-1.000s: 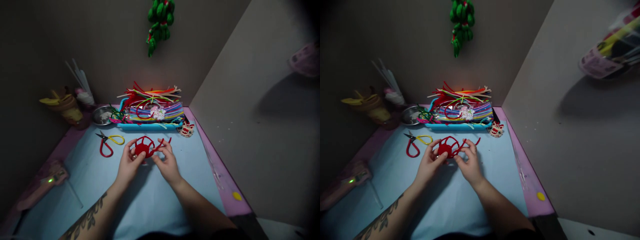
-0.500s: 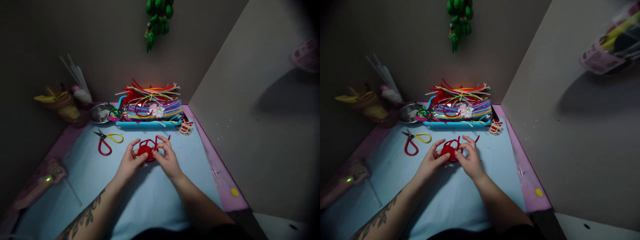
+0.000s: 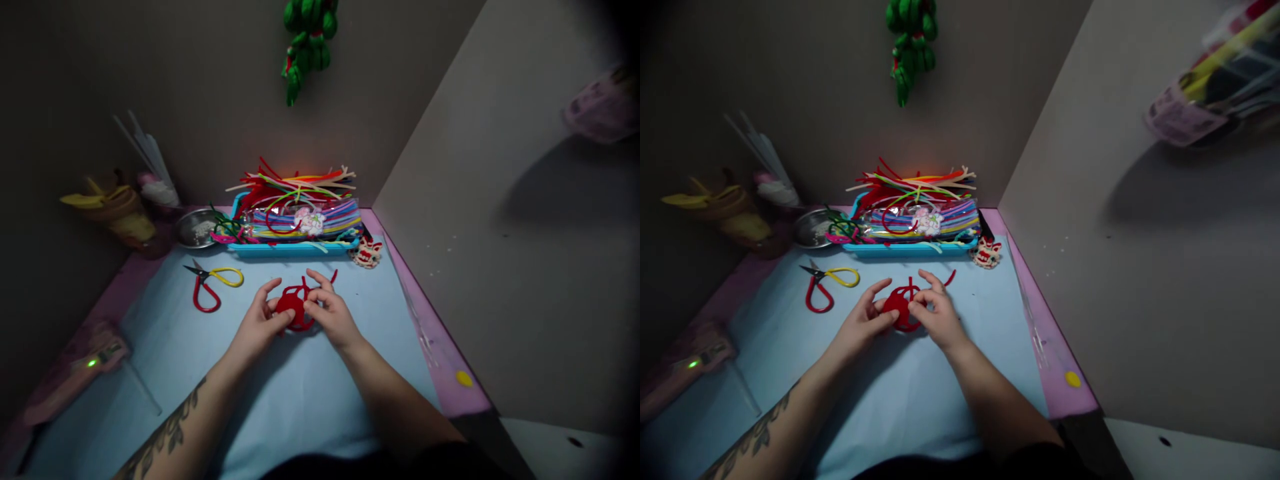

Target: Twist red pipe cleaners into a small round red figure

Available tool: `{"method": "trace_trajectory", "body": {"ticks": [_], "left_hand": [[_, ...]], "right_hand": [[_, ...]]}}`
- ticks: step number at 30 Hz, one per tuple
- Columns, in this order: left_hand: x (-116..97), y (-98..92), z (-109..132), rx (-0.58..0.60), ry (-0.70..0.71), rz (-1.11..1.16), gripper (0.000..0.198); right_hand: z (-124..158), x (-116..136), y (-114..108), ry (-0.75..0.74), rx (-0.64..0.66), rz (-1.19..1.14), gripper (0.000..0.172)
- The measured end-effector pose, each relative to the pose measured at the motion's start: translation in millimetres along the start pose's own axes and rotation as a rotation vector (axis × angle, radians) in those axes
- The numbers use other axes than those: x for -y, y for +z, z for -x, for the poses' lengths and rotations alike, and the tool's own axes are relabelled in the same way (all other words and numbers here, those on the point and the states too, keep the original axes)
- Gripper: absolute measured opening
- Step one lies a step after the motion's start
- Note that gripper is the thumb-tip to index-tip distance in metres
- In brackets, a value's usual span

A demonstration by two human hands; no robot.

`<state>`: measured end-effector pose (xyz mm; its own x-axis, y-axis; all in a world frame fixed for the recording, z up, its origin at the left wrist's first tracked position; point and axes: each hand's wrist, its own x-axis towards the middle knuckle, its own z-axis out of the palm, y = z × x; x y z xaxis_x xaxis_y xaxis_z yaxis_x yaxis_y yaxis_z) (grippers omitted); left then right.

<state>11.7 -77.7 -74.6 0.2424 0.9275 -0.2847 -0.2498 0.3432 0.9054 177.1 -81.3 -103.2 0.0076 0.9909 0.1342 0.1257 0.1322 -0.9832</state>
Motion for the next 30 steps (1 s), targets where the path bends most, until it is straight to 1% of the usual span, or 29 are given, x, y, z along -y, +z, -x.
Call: {"method": "trace_trajectory", "body": {"ticks": [1,3,5,7,8,10,14,17,20,24,26,28,30], "left_hand": [[1,0.0,0,-0.020,0.014,-0.002,0.074],[2,0.1,-1,-0.102,0.081,-0.020,0.070],[5,0.7,-2,-0.218,0.179,-0.068,0.061],[8,1.7,-1,-0.288,0.250,-0.118,0.051],[9,2.5,-1,-0.290,0.258,-0.129,0.047],[12,4.3,0,-0.254,0.228,-0.110,0.045],[17,8.0,2,-0.184,0.125,0.031,0.062],[18,9.6,2,-0.167,0.084,0.138,0.073],[16,10.4,1,-0.171,0.080,0.209,0.078],[15,11.1,0,-0.126,0.013,0.255,0.083],[15,11.4,0,-0.112,0.001,0.265,0.087],[16,11.7,-1,-0.116,0.008,0.273,0.087],[15,11.8,-1,-0.145,0.006,0.290,0.084]], "right_hand": [[0,-2,1,0.007,-0.017,-0.025,0.017],[-2,-5,3,0.032,-0.082,-0.079,0.017],[-4,-7,4,0.065,-0.183,-0.130,0.019],[-5,-9,6,0.083,-0.267,-0.179,0.021],[-6,-9,6,0.084,-0.292,-0.203,0.021],[-7,-9,7,0.081,-0.313,-0.246,0.020],[-6,-8,11,0.077,-0.332,-0.263,0.019],[-5,-6,14,0.064,-0.339,-0.250,0.020],[-3,-5,15,0.061,-0.304,-0.230,0.018],[0,-6,14,0.066,-0.205,-0.162,0.015],[0,-7,14,0.065,-0.179,-0.135,0.014],[1,-9,15,0.064,-0.161,-0.128,0.013],[1,-10,16,0.077,-0.163,-0.150,0.012]]}}
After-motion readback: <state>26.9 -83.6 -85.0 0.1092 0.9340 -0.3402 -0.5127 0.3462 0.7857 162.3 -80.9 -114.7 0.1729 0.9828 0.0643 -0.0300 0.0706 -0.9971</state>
